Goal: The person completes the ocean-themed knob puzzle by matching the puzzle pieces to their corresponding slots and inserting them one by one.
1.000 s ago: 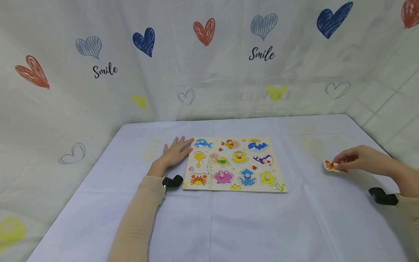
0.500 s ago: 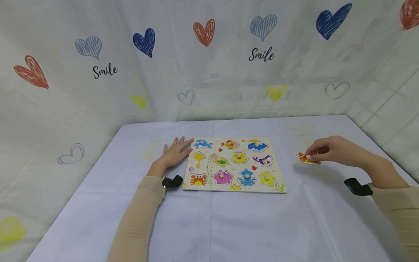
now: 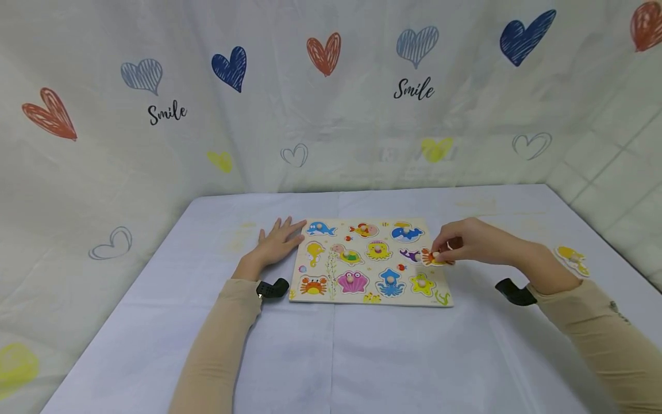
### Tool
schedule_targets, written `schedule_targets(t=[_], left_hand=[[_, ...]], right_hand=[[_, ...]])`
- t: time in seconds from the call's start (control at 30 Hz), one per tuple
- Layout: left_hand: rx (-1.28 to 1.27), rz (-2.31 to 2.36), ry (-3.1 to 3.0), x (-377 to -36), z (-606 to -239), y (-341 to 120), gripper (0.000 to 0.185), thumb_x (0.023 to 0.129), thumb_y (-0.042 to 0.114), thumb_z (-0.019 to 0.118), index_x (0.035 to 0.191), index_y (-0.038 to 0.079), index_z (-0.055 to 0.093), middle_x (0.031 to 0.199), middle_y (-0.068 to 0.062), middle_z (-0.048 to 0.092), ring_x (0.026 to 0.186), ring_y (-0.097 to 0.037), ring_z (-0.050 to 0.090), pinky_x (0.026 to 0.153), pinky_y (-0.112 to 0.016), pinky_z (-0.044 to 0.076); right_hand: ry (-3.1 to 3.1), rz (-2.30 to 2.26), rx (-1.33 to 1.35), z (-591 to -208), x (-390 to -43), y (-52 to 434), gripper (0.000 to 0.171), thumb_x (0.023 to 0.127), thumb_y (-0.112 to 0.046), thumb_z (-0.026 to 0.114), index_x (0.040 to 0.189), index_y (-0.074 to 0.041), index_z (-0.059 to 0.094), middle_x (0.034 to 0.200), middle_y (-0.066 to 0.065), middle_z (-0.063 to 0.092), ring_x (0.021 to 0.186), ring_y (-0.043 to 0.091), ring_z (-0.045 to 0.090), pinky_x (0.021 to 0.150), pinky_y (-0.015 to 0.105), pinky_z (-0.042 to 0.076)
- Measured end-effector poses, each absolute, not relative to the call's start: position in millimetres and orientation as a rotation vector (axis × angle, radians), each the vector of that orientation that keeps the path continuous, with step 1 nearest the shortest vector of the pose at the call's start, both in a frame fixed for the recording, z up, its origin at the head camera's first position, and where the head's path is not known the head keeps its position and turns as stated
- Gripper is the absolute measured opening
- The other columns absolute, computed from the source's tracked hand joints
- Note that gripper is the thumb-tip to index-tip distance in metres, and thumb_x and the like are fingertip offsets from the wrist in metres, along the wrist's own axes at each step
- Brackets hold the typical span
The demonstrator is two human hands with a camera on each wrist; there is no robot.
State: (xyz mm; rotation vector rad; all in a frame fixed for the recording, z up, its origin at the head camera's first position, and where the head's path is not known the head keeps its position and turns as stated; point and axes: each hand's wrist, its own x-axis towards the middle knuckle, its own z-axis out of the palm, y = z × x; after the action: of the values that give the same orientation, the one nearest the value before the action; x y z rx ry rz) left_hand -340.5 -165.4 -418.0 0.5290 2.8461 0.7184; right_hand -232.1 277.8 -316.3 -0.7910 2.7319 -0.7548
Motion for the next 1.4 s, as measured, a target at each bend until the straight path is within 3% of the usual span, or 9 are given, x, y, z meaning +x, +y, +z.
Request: schedule_targets(t=[0.6, 0.93, 1.4], left_hand=[[0.522, 0.713, 2.84, -341, -417, -165, 0.061, 0.108, 0.052, 0.04, 0.164, 0.028, 0.03, 0.171, -0.013, 0.007, 0.156, -0.038, -0.008, 0.115, -0.069, -0.012], [0.526, 0.708, 2.846, -341, -419, -165, 0.061, 0.108, 0.053, 0.04, 0.164, 0.029, 0.029, 0.171, -0.012, 0.007, 0.156, -0.038, -0.007, 0.115, -0.069, -0.011], [0.534, 0.704, 2.839, -339, -416, -165, 0.061, 0.109, 0.052, 0.04, 0.164, 0.027, 0.03, 0.171, -0.014, 0.007, 0.156, -0.039, -0.007, 0.115, -0.07, -0.011]], right_hand=[[2.71, -0.733, -1.219, -327, -237, 185, 0.005, 0.091, -0.02, 0.081, 0.092, -0.016, 0.078, 0.078, -0.014, 0.058, 0.07, 0.007, 0.053, 0.062, 0.024, 0.046], [2.717, -0.751, -1.242, -334, -237, 144, 0.004, 0.091, -0.018, 0.081, 0.093, -0.016, 0.078, 0.078, -0.014, 0.06, 0.071, 0.006, 0.053, 0.063, 0.024, 0.048], [2.762, -0.534, -1.252, -349, -237, 99, 0.009, 0.089, -0.027, 0.083, 0.09, -0.02, 0.078, 0.074, -0.014, 0.056, 0.067, 0.003, 0.05, 0.059, 0.02, 0.043]])
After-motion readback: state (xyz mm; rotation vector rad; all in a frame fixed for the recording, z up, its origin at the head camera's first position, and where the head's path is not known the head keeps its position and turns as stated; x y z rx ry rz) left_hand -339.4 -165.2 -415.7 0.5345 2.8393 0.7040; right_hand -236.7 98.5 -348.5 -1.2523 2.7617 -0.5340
